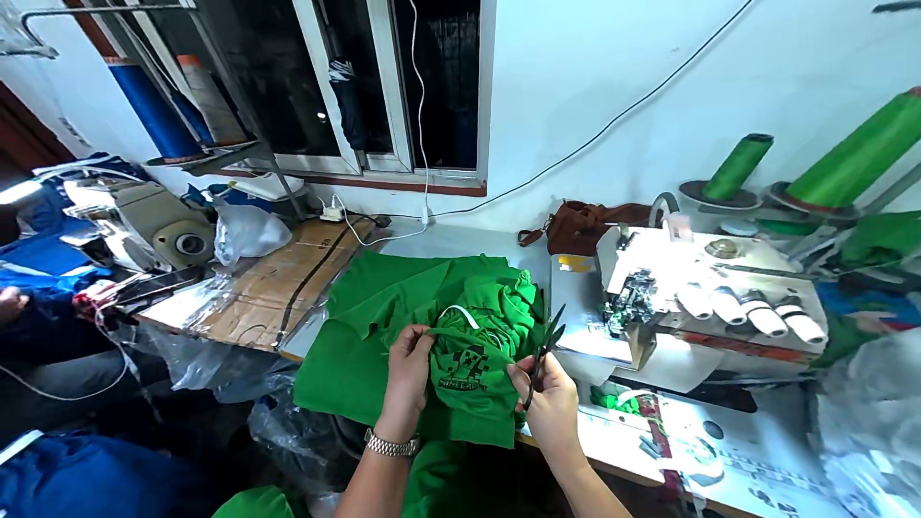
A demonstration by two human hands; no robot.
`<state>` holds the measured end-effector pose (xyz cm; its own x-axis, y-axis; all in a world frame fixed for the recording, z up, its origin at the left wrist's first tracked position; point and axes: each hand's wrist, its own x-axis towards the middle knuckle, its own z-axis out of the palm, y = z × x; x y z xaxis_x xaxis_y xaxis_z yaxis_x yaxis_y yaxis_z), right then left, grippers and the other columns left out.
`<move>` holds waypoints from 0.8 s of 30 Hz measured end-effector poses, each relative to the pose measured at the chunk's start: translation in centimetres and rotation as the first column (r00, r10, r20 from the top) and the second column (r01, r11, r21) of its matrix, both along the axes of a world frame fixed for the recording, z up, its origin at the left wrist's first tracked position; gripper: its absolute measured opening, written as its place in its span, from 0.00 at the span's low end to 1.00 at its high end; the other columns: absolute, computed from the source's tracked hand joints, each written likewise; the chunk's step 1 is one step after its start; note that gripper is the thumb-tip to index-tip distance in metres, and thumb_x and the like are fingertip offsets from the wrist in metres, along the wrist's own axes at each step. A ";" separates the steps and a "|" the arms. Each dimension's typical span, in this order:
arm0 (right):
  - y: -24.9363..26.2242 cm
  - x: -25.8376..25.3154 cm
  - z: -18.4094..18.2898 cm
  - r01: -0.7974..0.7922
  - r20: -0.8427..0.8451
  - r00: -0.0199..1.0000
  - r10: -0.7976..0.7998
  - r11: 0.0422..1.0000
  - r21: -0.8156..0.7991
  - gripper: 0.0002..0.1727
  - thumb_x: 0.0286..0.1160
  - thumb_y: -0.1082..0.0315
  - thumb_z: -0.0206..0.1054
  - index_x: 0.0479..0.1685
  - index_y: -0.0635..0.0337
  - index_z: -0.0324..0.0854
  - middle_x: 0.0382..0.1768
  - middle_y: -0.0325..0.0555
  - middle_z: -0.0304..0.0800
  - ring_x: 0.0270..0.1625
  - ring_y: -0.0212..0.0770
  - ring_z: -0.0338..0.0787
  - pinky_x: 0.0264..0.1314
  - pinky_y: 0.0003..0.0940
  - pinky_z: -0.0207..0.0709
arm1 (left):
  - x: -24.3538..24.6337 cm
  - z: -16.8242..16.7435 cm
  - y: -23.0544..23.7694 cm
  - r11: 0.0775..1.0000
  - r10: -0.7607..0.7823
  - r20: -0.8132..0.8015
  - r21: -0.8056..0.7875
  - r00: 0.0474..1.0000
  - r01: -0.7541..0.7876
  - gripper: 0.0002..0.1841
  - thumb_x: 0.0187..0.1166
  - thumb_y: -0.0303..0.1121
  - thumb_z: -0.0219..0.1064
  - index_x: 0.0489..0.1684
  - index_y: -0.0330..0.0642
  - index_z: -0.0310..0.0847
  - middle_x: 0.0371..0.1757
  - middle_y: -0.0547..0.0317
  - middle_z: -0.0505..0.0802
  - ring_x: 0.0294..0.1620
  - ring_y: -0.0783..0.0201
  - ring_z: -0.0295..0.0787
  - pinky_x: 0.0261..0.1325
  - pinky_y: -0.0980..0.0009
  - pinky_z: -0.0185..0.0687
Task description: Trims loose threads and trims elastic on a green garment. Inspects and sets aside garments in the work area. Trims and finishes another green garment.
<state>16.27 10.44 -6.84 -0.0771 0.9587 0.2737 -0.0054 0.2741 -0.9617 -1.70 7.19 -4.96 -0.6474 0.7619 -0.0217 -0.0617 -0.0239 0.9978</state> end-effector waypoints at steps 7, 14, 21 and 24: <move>0.1 -0.1 -0.4 0.001 -0.010 1.000 -0.001 0.999 -0.038 0.05 0.69 0.79 0.72 0.35 0.64 0.81 0.22 0.38 0.85 0.16 0.24 0.79 0.17 0.17 0.74 | 0.1 -0.5 0.2 1.000 0.003 0.035 0.002 0.999 -0.004 0.07 0.89 0.30 0.59 0.45 0.39 0.83 0.39 0.56 0.88 0.38 0.65 0.85 0.45 0.65 0.82; 0.2 0.1 -2.5 0.084 0.038 0.995 -0.087 0.994 0.072 0.08 0.67 0.74 0.74 0.42 0.63 0.83 0.29 0.39 0.87 0.23 0.25 0.83 0.26 0.19 0.79 | 0.5 -1.3 0.1 1.000 0.020 0.028 -0.005 0.999 -0.020 0.07 0.89 0.29 0.59 0.46 0.38 0.83 0.40 0.54 0.89 0.40 0.63 0.86 0.47 0.62 0.83; -2.0 1.2 -1.9 -0.039 -0.019 0.999 0.046 0.961 0.272 0.09 0.70 0.65 0.74 0.38 0.62 0.84 0.28 0.31 0.87 0.25 0.17 0.79 0.27 0.12 0.74 | 1.1 -1.5 0.3 0.998 0.046 0.008 -0.037 0.999 -0.046 0.07 0.89 0.30 0.57 0.45 0.38 0.81 0.39 0.54 0.86 0.39 0.64 0.83 0.45 0.63 0.81; -2.3 1.2 -1.2 -0.217 -0.056 0.972 0.228 0.963 0.160 0.10 0.73 0.67 0.72 0.46 0.63 0.85 0.41 0.37 0.95 0.25 0.22 0.84 0.25 0.17 0.79 | 1.1 -1.5 0.6 0.996 0.051 -0.004 -0.070 0.999 -0.051 0.08 0.90 0.30 0.57 0.45 0.38 0.81 0.38 0.54 0.86 0.39 0.64 0.83 0.45 0.62 0.80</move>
